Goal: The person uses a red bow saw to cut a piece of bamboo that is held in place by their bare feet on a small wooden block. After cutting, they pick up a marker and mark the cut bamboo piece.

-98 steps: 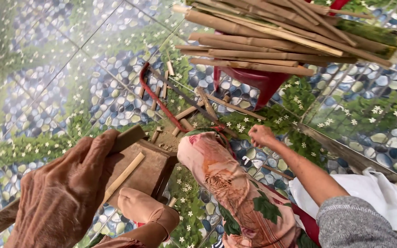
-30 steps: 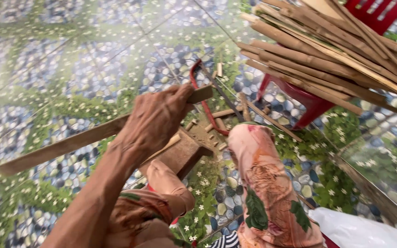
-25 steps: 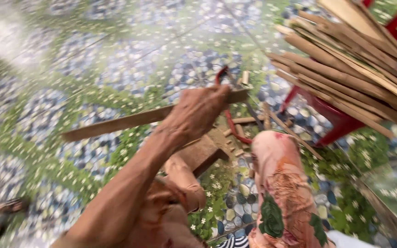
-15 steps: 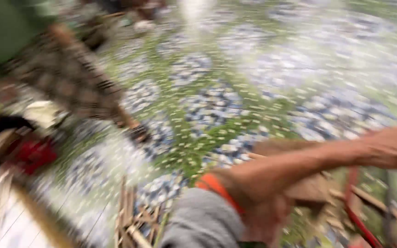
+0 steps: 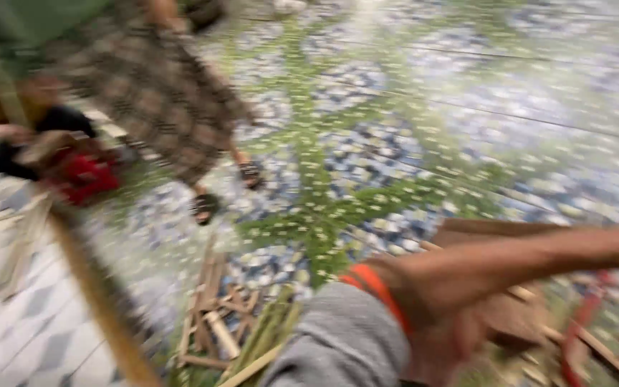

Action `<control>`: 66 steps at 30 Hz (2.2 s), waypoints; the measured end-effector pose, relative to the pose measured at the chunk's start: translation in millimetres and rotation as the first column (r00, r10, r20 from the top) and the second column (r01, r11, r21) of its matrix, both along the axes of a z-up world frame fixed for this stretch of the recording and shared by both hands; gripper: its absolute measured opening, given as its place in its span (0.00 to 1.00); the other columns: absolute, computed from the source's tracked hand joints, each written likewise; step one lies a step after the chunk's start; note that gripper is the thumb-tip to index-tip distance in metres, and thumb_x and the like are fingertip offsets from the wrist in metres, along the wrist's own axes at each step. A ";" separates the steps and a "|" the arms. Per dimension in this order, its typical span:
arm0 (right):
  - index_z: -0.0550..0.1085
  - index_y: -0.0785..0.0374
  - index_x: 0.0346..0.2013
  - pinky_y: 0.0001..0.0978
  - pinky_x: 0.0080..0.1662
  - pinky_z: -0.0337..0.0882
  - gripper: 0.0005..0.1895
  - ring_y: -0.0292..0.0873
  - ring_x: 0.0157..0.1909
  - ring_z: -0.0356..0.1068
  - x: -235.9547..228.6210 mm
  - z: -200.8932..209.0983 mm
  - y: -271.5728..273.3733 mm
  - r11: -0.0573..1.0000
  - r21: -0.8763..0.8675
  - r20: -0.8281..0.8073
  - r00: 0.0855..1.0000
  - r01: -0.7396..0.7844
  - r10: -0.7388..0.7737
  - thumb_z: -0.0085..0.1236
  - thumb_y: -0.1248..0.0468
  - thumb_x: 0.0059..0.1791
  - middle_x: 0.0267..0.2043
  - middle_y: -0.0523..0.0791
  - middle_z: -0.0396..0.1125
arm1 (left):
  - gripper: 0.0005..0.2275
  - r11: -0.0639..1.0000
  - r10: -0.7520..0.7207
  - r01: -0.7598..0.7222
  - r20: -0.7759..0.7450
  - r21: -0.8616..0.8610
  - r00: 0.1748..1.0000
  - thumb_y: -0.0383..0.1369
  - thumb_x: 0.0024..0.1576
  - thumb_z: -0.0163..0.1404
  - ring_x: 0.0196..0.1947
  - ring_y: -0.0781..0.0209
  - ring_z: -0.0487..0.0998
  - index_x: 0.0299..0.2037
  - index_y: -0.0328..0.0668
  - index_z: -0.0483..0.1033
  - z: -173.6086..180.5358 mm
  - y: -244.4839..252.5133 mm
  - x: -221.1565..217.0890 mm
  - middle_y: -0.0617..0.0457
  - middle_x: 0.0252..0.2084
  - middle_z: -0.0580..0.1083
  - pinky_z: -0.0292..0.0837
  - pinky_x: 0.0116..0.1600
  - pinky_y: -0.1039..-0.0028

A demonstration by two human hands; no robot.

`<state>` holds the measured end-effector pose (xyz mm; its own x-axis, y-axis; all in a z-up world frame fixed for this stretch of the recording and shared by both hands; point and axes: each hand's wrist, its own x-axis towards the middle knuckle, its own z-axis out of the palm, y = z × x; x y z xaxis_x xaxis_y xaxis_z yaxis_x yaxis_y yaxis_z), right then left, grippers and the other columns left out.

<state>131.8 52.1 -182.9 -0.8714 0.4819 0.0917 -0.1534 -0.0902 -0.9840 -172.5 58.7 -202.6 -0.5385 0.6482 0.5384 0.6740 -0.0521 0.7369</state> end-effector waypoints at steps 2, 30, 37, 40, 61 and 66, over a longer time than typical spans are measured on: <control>0.54 0.75 0.77 0.72 0.51 0.66 0.33 0.73 0.55 0.63 51.4 17.8 27.8 0.992 0.056 0.044 0.992 0.114 -0.116 0.48 0.82 0.57 0.60 0.70 0.56 | 0.27 0.996 -0.080 0.079 -0.024 -0.043 0.996 0.43 0.52 0.64 0.60 0.49 0.86 0.63 0.71 0.73 -17.3 140.1 68.0 0.59 0.58 0.81 0.87 0.67 0.58; 0.67 0.62 0.66 0.26 0.25 0.76 0.25 0.38 0.23 0.71 30.8 69.3 22.4 0.962 -0.183 -0.260 0.933 0.205 -0.248 0.52 0.58 0.55 0.25 0.48 0.69 | 0.19 0.928 -0.196 0.307 0.426 -0.209 0.883 0.40 0.61 0.56 0.15 0.61 0.78 0.61 0.45 0.75 159.1 -66.8 120.1 0.51 0.27 0.73 0.76 0.19 0.73; 0.54 0.66 0.74 0.22 0.19 0.67 0.31 0.36 0.14 0.65 20.4 72.6 15.6 0.992 -0.097 -0.339 0.934 0.083 -0.111 0.48 0.60 0.58 0.20 0.49 0.69 | 0.23 0.828 -0.314 0.519 0.591 -0.212 0.743 0.36 0.64 0.50 0.17 0.65 0.72 0.68 0.32 0.66 190.0 -79.2 142.7 0.52 0.22 0.68 0.68 0.20 0.79; 0.52 0.64 0.76 0.21 0.20 0.66 0.33 0.35 0.15 0.66 23.2 86.7 15.1 0.996 -0.075 -0.354 0.932 0.054 -0.077 0.47 0.58 0.58 0.26 0.51 0.73 | 0.23 0.802 -0.315 0.554 0.631 -0.222 0.709 0.35 0.65 0.48 0.18 0.68 0.68 0.69 0.29 0.65 197.0 -82.2 146.2 0.54 0.22 0.66 0.64 0.22 0.82; 0.55 0.57 0.76 0.21 0.17 0.64 0.29 0.35 0.11 0.60 24.5 68.5 21.4 0.993 -0.113 -0.318 0.946 0.020 -0.055 0.43 0.59 0.60 0.22 0.47 0.66 | 0.22 0.754 -0.281 0.614 0.730 -0.234 0.623 0.40 0.64 0.52 0.14 0.70 0.63 0.64 0.33 0.72 167.4 -73.8 134.9 0.56 0.17 0.62 0.60 0.18 0.82; 0.63 0.51 0.72 0.21 0.15 0.61 0.26 0.33 0.12 0.55 17.0 93.9 12.0 0.953 -0.257 -0.176 0.962 0.160 -0.209 0.48 0.60 0.58 0.17 0.43 0.58 | 0.17 0.805 -0.194 0.417 0.479 -0.421 0.856 0.40 0.62 0.51 0.14 0.69 0.64 0.55 0.36 0.78 179.6 -59.0 154.4 0.56 0.17 0.66 0.57 0.17 0.78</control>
<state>148.7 64.2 -89.0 -0.7406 0.6617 0.1169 -0.3800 -0.2689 -0.8850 -18.1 -0.4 -23.0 -0.3542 0.9280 -0.1158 0.3316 0.2404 0.9123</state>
